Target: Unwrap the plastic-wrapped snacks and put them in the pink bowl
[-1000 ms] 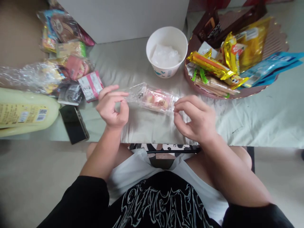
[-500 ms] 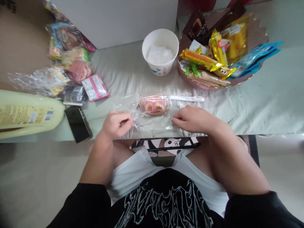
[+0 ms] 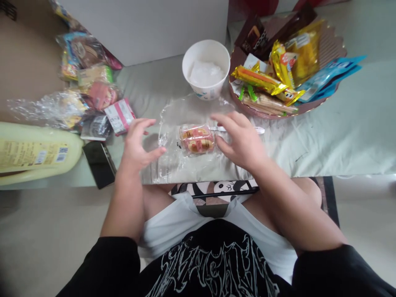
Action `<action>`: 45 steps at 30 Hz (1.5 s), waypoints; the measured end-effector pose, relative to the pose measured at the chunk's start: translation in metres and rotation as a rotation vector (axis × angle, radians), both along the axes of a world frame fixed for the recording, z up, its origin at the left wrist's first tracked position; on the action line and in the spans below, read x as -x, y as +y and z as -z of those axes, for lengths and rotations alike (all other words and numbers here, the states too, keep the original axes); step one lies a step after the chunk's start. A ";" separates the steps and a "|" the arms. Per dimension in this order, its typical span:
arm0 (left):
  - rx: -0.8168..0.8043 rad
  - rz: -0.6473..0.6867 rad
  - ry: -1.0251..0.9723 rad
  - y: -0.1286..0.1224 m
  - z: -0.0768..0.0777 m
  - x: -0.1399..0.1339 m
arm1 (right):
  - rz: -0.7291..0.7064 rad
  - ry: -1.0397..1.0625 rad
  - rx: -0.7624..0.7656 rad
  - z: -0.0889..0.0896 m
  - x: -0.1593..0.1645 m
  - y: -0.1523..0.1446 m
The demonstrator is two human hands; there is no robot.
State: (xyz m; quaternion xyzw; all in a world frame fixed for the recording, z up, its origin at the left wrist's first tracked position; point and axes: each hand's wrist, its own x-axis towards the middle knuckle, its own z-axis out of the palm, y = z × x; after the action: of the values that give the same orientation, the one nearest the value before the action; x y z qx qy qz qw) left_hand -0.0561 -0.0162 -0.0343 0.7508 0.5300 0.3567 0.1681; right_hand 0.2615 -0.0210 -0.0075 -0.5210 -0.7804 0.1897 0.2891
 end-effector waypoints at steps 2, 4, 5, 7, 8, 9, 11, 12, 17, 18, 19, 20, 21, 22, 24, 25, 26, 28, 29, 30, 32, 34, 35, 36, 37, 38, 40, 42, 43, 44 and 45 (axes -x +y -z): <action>0.098 0.059 0.099 0.002 0.004 -0.002 | -0.153 0.020 -0.057 0.000 0.003 0.000; 0.151 0.012 0.121 0.002 0.007 -0.007 | -0.311 0.017 -0.038 0.000 0.003 -0.001; 0.165 -0.033 0.103 0.003 0.008 -0.010 | -0.339 0.001 -0.032 -0.001 0.002 -0.003; 0.217 -0.103 0.011 0.005 0.008 -0.016 | -0.288 -0.056 -0.048 -0.001 0.001 -0.006; 0.267 -0.114 -0.062 0.007 0.008 -0.020 | -0.242 -0.081 -0.055 -0.001 0.001 -0.007; 0.333 -0.112 -0.154 0.009 0.007 -0.023 | -0.208 -0.098 -0.057 0.000 0.002 -0.008; 0.496 -0.093 -0.392 0.011 0.003 -0.030 | -0.200 -0.110 -0.055 0.004 0.005 -0.008; 0.588 -0.076 -0.523 0.011 0.001 -0.033 | -0.214 -0.118 -0.060 0.006 0.008 -0.007; 1.006 0.068 -1.007 0.009 -0.016 -0.041 | -0.273 -0.265 -0.034 0.016 0.025 -0.004; 1.039 0.077 -1.055 0.009 -0.018 -0.041 | -0.274 -0.288 -0.019 0.016 0.027 -0.005; 1.056 0.073 -1.092 0.009 -0.019 -0.040 | -0.269 -0.301 -0.015 0.015 0.029 -0.006; 1.060 0.054 -1.119 0.010 -0.020 -0.040 | -0.261 -0.306 -0.017 0.014 0.030 -0.007; 1.050 0.016 -1.133 0.011 -0.019 -0.040 | -0.255 -0.305 -0.020 0.013 0.030 -0.009; 1.019 -0.045 -1.130 0.012 -0.017 -0.041 | -0.255 -0.299 -0.019 0.012 0.030 -0.010; 0.873 -0.230 -1.054 0.015 -0.010 -0.042 | -0.280 -0.287 -0.003 0.010 0.028 -0.012; 0.778 -0.320 -0.985 0.016 -0.006 -0.044 | -0.296 -0.283 0.001 0.009 0.027 -0.012; 0.683 -0.389 -0.911 0.017 -0.003 -0.045 | -0.310 -0.282 -0.005 0.009 0.026 -0.012; 0.551 -0.437 -0.782 0.017 0.002 -0.048 | -0.325 -0.281 -0.062 0.009 0.025 -0.013; 0.520 -0.427 -0.739 0.017 0.004 -0.050 | -0.327 -0.276 -0.103 0.009 0.025 -0.013; 0.501 -0.415 -0.710 0.017 0.005 -0.051 | -0.330 -0.268 -0.144 0.009 0.026 -0.014; 0.479 -0.408 -0.678 0.017 0.005 -0.051 | -0.332 -0.253 -0.203 0.007 0.028 -0.018; 0.482 -0.410 -0.666 0.017 0.004 -0.051 | -0.323 -0.249 -0.221 0.004 0.030 -0.023; 0.487 -0.412 -0.662 0.018 0.004 -0.050 | -0.318 -0.256 -0.219 0.003 0.031 -0.026; 0.491 -0.412 -0.657 0.018 0.004 -0.050 | -0.315 -0.262 -0.217 0.002 0.032 -0.028; 0.494 -0.412 -0.650 0.019 0.004 -0.049 | -0.322 -0.261 -0.209 0.002 0.032 -0.030; 0.493 -0.412 -0.643 0.019 0.005 -0.049 | -0.342 -0.247 -0.189 0.002 0.032 -0.030; 0.485 -0.412 -0.636 0.020 0.006 -0.048 | -0.409 -0.147 -0.113 0.003 0.029 -0.028; 0.455 -0.410 -0.638 0.021 0.008 -0.047 | -0.466 0.036 -0.014 0.004 0.024 -0.022; 0.438 -0.408 -0.644 0.021 0.009 -0.047 | -0.471 0.133 0.029 0.003 0.020 -0.019; 0.425 -0.408 -0.651 0.021 0.010 -0.047 | -0.458 0.221 0.060 0.002 0.016 -0.016; 0.418 -0.408 -0.654 0.021 0.011 -0.046 | -0.430 0.295 0.087 -0.001 0.012 -0.013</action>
State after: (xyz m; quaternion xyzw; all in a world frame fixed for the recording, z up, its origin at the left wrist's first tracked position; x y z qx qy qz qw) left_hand -0.0100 0.0050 -0.0454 0.4279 0.6471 0.4866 0.4017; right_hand 0.2500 -0.0337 -0.0069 -0.3220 -0.8135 0.3542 0.3302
